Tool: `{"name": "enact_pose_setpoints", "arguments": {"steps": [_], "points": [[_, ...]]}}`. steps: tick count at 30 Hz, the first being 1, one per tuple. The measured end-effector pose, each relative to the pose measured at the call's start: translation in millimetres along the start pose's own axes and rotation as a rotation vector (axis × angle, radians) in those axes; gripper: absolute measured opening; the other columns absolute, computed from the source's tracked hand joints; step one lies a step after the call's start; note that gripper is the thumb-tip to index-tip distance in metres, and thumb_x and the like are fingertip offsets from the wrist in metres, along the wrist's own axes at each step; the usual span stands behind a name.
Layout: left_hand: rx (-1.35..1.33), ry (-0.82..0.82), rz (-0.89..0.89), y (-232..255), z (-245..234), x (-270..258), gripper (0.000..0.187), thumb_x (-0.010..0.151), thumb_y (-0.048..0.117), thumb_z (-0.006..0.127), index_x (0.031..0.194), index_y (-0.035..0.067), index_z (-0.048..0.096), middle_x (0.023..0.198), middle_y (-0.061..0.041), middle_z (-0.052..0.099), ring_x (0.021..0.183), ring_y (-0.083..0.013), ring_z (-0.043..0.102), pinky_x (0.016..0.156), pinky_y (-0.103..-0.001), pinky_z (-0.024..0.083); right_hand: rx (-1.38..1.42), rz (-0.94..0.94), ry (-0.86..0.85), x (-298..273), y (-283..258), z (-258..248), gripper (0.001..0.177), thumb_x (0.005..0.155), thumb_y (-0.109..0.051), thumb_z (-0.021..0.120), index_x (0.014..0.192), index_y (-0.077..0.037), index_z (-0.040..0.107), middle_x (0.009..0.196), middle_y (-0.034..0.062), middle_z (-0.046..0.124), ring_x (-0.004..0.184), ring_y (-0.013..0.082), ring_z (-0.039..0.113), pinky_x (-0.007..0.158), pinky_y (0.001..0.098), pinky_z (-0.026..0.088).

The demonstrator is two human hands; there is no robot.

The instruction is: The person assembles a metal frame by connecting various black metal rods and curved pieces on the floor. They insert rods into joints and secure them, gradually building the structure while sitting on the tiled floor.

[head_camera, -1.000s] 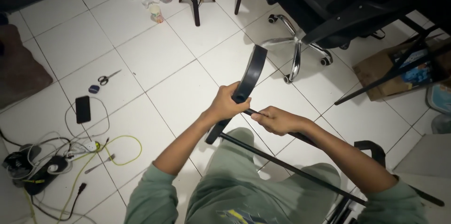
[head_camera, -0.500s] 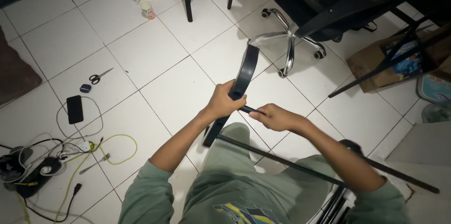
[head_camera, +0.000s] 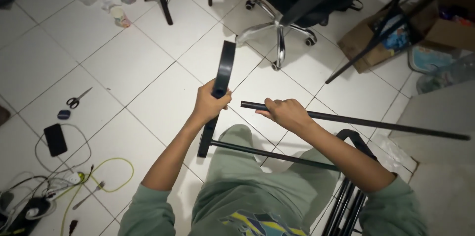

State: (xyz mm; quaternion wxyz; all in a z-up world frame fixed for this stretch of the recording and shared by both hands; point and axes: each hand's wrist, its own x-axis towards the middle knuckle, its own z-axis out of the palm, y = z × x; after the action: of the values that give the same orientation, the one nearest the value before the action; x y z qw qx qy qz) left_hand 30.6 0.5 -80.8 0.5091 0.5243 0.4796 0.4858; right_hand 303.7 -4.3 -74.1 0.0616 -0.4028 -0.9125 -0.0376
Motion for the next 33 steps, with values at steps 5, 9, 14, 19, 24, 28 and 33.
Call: {"name": "enact_pose_setpoints", "arguments": {"steps": [5,9,14,19,24,28,33], "points": [[-0.053,0.029,-0.072,-33.7,-6.6,16.3,0.007,0.086,0.005,0.068,0.09,0.002,0.063,0.072,-0.004,0.064,0.055,-0.0098,0.061,0.05,-0.027,0.055,0.037,0.125,0.0,-11.8,18.1,-25.5,0.051,0.094,-0.057,0.063,0.08,-0.008,0.057,0.054,0.0098,0.06,0.045,0.0344,0.06,0.045,0.0444,0.049],[-0.037,0.038,-0.05,-67.2,-19.9,35.3,0.008,0.089,0.007,0.067,0.089,0.001,0.062,0.068,-0.004,0.062,0.052,-0.0118,0.061,0.049,-0.029,0.055,0.098,0.271,0.003,-50.3,39.9,-64.7,0.051,0.093,-0.056,0.065,0.082,-0.007,0.057,0.055,0.012,0.061,0.051,0.0372,0.062,0.05,0.0465,0.051],[0.01,0.038,-0.031,-83.3,-38.8,50.4,0.01,0.09,0.009,0.067,0.091,0.0,0.063,0.069,-0.006,0.061,0.053,-0.015,0.061,0.051,-0.032,0.055,0.221,0.704,-0.04,-123.0,71.7,-132.4,0.043,0.096,-0.047,0.067,0.09,-0.005,0.063,0.056,0.0151,0.06,0.05,0.0327,0.061,0.052,0.0449,0.048],[-0.017,0.056,-0.123,-70.1,-40.8,56.8,0.009,0.09,0.006,0.067,0.091,-0.002,0.061,0.072,-0.008,0.06,0.053,-0.0179,0.06,0.051,-0.033,0.051,0.348,1.086,-0.039,-179.3,68.6,-170.3,0.037,0.099,-0.041,0.068,0.088,-0.005,0.066,0.054,0.0104,0.057,0.045,0.0212,0.05,0.047,0.0391,0.039],[-0.028,0.081,-0.191,-44.4,-28.7,69.5,0.008,0.091,0.004,0.064,0.09,-0.001,0.058,0.072,-0.009,0.057,0.051,-0.0176,0.055,0.05,-0.032,0.049,0.305,1.078,0.07,-212.9,59.9,-183.5,0.03,0.1,-0.033,0.069,0.088,-0.005,0.065,0.053,0.0066,0.056,0.044,0.017,0.048,0.046,0.0358,0.037],[-0.002,0.079,-0.176,-35.0,-22.4,80.7,0.006,0.092,0.002,0.062,0.092,0.002,0.056,0.073,-0.006,0.058,0.054,-0.015,0.055,0.051,-0.031,0.052,0.292,1.022,0.218,-233.6,57.6,-195.0,0.027,0.103,-0.027,0.069,0.09,-0.005,0.062,0.058,0.0046,0.056,0.048,0.0147,0.049,0.047,0.034,0.038],[0.011,0.092,-0.184,-40.5,-16.4,97.5,0.004,0.094,0.003,0.061,0.092,0.001,0.058,0.074,-0.007,0.058,0.054,-0.0159,0.056,0.053,-0.031,0.054,0.188,0.872,0.416,-272.5,55.7,-206.0,0.022,0.111,-0.021,0.061,0.098,-0.003,0.055,0.068,0.006,0.056,0.059,0.014,0.054,0.058,0.0335,0.042]]}}
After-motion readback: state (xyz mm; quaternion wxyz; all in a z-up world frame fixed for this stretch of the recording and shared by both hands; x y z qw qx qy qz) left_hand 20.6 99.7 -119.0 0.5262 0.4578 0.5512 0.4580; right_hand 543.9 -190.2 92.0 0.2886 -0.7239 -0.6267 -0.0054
